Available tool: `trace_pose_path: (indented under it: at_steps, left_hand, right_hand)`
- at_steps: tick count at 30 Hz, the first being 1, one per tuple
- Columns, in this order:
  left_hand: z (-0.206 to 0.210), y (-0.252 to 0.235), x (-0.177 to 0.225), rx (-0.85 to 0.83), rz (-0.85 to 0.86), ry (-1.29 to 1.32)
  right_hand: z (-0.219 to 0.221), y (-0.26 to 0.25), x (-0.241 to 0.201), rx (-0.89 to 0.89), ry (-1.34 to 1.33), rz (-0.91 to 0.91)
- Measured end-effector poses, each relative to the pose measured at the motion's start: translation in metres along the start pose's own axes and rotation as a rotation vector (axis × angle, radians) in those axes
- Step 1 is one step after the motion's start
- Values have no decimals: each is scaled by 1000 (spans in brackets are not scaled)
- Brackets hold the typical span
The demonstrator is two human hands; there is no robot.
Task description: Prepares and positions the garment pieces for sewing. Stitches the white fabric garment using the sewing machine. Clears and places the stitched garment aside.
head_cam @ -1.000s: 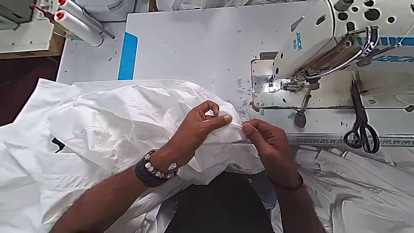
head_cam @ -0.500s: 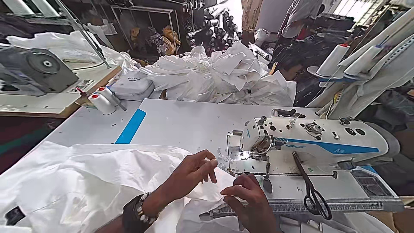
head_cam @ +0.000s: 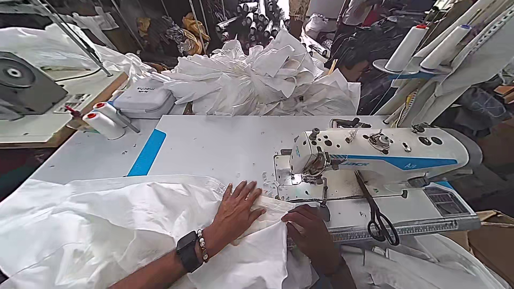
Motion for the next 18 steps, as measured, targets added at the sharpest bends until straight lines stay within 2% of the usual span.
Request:
trace_pose_path:
  at_steps: [3,5,7,9,11,12,14,18]
  left_hand:
    - [-8,-18,-35,-4,-248,-75]
    - [-12,-29,-53,37,-325,-154]
    - [-25,-45,-38,189,-202,-144]
    - [-34,-53,-3,292,55,30]
    - [-24,-54,29,201,256,214]
    - [-10,-53,36,115,298,267]
    - [6,-60,39,40,356,255]
    - [5,-65,44,39,379,160]
  right_hand:
    - [13,-2,8,8,-20,49]
    - [26,-1,11,25,-24,104]
    - [32,-7,14,39,71,162]
    - [31,-15,14,71,145,194]
    - [29,-12,7,100,185,211]
    - [30,-4,-1,103,209,219]
    - [30,5,-15,101,301,208]
    - [41,37,-44,58,386,200]
Point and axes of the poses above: each hand's wrist, its own y-axis away from the middle knuckle, its own z-axis out of the palm, x = y × z, the point moved 8 cm from there along -y, towards the middle knuckle, and after that the axes turned 10 degrees about -z, right-handed, at the moved point
